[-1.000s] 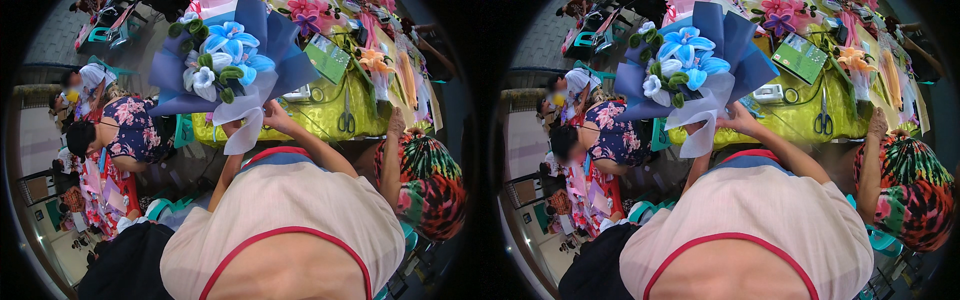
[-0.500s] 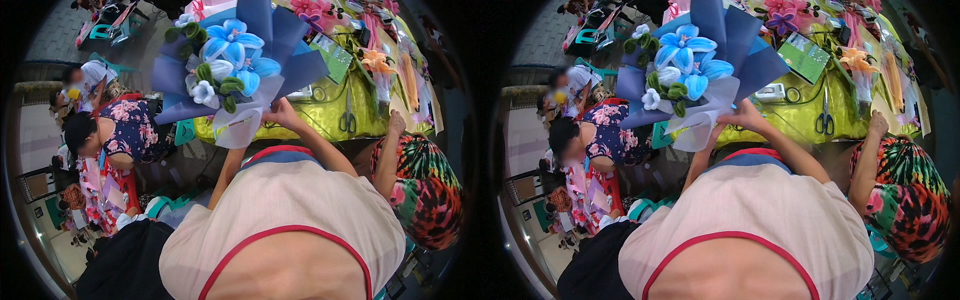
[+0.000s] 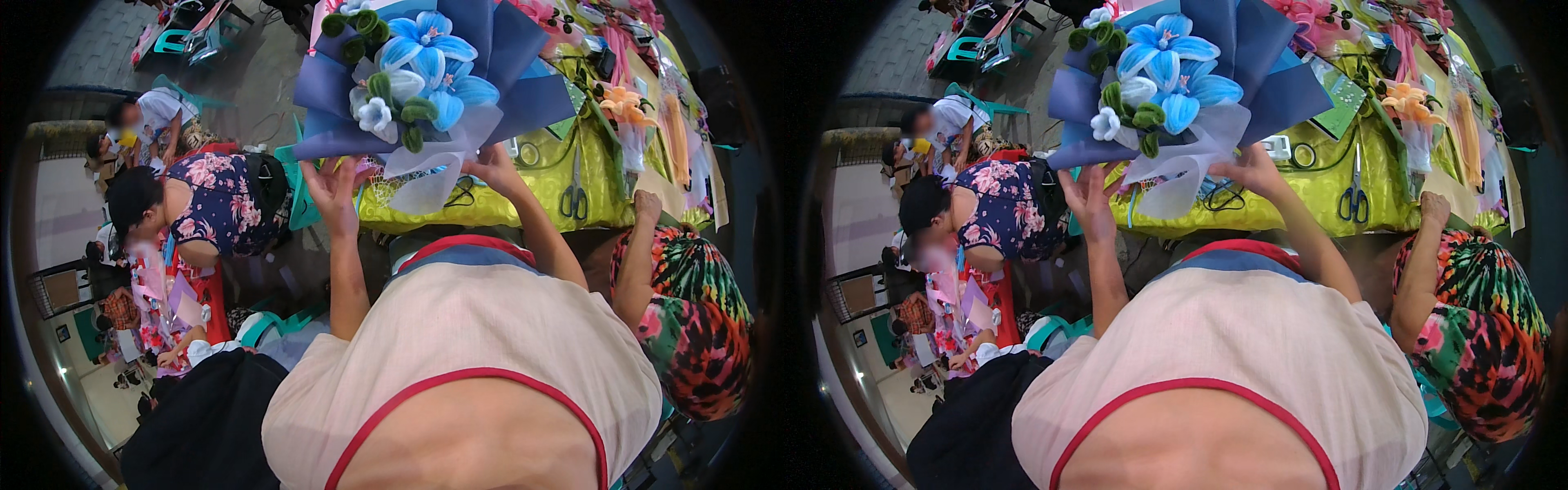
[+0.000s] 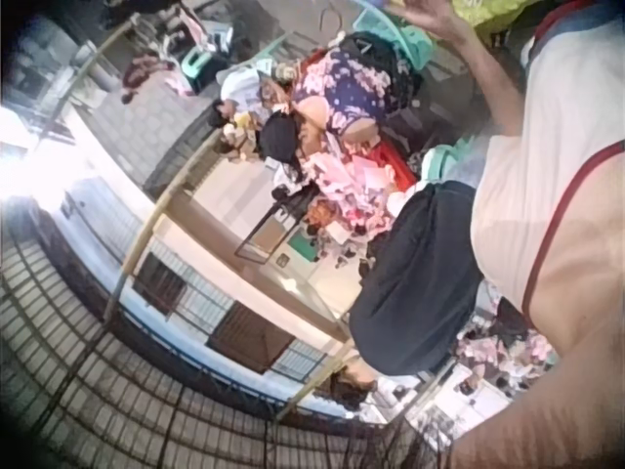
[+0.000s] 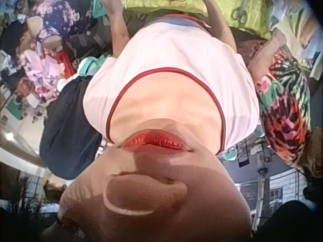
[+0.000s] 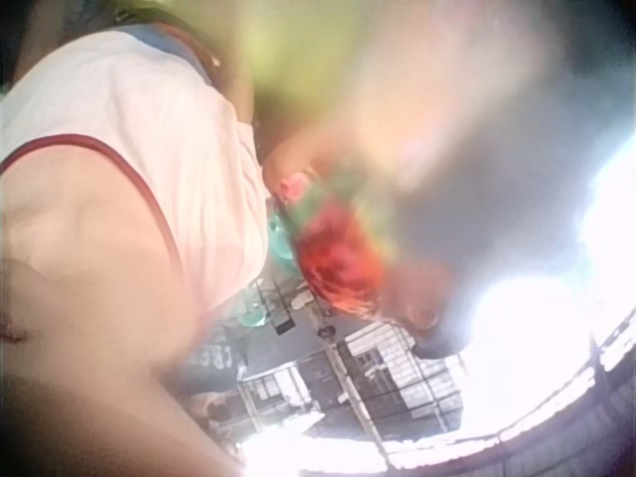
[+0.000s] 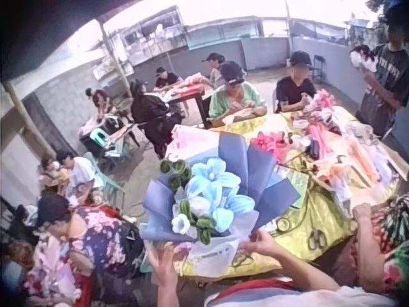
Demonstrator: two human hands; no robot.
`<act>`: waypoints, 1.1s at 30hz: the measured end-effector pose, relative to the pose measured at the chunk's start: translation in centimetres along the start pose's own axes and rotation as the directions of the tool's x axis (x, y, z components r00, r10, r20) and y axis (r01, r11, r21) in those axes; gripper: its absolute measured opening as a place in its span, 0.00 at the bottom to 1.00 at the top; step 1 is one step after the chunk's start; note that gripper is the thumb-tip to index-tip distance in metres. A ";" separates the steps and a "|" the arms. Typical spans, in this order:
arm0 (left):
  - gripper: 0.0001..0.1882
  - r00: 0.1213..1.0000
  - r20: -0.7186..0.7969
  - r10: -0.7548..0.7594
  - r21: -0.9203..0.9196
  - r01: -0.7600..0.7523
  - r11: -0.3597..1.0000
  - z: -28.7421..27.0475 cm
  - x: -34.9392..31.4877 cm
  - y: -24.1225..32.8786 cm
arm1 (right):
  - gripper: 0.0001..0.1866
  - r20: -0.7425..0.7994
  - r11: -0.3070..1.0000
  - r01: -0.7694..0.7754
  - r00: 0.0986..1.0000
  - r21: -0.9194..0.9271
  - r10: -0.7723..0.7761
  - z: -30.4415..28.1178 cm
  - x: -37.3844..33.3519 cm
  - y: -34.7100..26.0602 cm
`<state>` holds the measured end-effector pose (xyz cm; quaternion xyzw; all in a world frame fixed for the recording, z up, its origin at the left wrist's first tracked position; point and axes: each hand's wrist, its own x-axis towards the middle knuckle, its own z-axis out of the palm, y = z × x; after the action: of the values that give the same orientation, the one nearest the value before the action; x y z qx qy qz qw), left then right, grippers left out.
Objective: The person assembles a bouquet of artificial flowers by wrapping them in multiple layers of blue and white decorative paper and securing the wrap with tape.
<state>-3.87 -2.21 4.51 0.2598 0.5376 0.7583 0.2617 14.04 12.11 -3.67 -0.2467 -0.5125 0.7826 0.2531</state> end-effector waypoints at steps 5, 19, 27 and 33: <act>0.31 0.961 -0.069 0.267 0.549 -0.187 0.815 1.0 1.2 1.7 | 0.32 0.022 0.994 0.035 0.999 -0.103 -0.033 -0.1 0.1 -0.1; 0.19 0.857 0.151 -0.492 0.469 0.376 0.799 -5.9 6.3 4.8 | 0.36 0.088 0.991 -0.013 0.996 -0.130 0.025 0.7 -0.5 -1.4; 0.15 0.904 0.187 -0.384 0.484 0.255 0.837 -4.5 6.5 7.5 | 0.37 0.015 0.991 -0.051 0.998 -0.123 0.053 2.0 -0.5 -0.8; 0.11 0.971 -0.213 0.113 -0.675 -0.229 0.702 -9.9 4.6 -3.2 | 0.37 0.029 1.000 -0.013 0.999 -0.014 0.013 1.9 -0.9 0.1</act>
<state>-13.52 -4.97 -0.91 0.1318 0.2061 0.9430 0.2257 13.48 10.16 -2.92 -0.2402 -0.5198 0.7843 0.2388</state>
